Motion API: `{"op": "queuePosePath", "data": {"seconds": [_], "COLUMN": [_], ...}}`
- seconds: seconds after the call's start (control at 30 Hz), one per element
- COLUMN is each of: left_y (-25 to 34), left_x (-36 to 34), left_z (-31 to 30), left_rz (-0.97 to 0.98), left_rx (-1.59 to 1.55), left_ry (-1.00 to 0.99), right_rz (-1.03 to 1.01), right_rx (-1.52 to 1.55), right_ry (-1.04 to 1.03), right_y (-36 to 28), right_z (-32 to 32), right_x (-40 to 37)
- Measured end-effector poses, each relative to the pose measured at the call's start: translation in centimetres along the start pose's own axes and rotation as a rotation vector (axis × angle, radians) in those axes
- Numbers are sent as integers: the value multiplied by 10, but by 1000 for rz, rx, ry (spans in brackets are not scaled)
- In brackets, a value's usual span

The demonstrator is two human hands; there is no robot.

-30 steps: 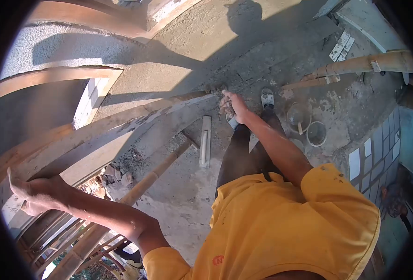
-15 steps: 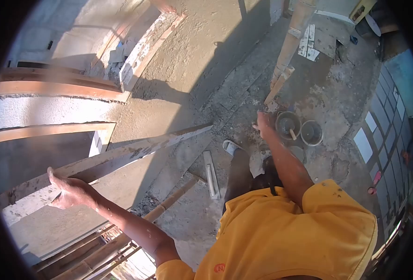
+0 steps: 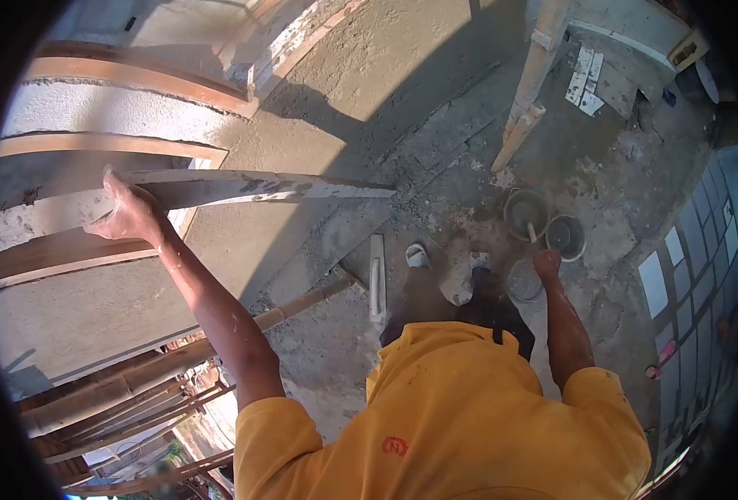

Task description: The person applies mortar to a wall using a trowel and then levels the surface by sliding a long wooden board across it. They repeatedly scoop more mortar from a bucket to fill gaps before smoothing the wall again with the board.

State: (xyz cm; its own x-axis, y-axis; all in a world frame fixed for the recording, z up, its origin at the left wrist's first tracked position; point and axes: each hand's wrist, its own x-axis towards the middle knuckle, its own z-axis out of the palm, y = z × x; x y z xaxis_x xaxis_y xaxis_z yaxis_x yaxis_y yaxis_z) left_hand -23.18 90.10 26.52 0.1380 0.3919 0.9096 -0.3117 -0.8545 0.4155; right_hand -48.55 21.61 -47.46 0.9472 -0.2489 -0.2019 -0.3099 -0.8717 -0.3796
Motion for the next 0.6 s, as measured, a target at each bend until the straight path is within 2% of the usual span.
{"op": "queuePosePath", "data": {"seconds": [0.03,0.07,0.1,0.13,0.17,0.2,0.23,0.3,0.33,0.4,0.47,0.53,0.6], "left_y": [-12,-14,-12,-13,-16,-21,-26,-34,-41,-51,-38,-33,-38], "left_x": [3,2,3,6,9,12,13,15,18,25,35,48,67], "left_z": [-3,-5,-5,-4,-5,-7,-11,-29,-45,-75,-88,-103,-126], "left_rz": [27,37,49,64,57,46,28,-119,-150,-213,-261,-308,-315], "left_rx": [-21,-19,-19,-21,-52,-84,-112,-76,-52,-8,-11,-10,18], "left_ry": [-19,-23,-28,-32,-33,-34,-34,-31,-16,14,78,137,119], "right_rz": [94,677,791,858,1107,1247,1349,1483,1387,1367,1197,994,988], "right_rx": [-88,143,235,150,392,475,577,560,661,466,442,480,608], "right_ry": [-217,-148,-249,-208,-238,-186,-224,-76,-170,-298,-396,-446,-419], "right_y": [56,32,74,99,78,54,105,56,34,7,-12,-15,-47], "right_z": [-11,-78,-86,-91,-134,-166,-141,-164,-173,-157,-140,-111,-106], "right_x": [-52,-108,-162,-217,-259,-296,-346,-391,-404,-408,-402,-379,-333]}}
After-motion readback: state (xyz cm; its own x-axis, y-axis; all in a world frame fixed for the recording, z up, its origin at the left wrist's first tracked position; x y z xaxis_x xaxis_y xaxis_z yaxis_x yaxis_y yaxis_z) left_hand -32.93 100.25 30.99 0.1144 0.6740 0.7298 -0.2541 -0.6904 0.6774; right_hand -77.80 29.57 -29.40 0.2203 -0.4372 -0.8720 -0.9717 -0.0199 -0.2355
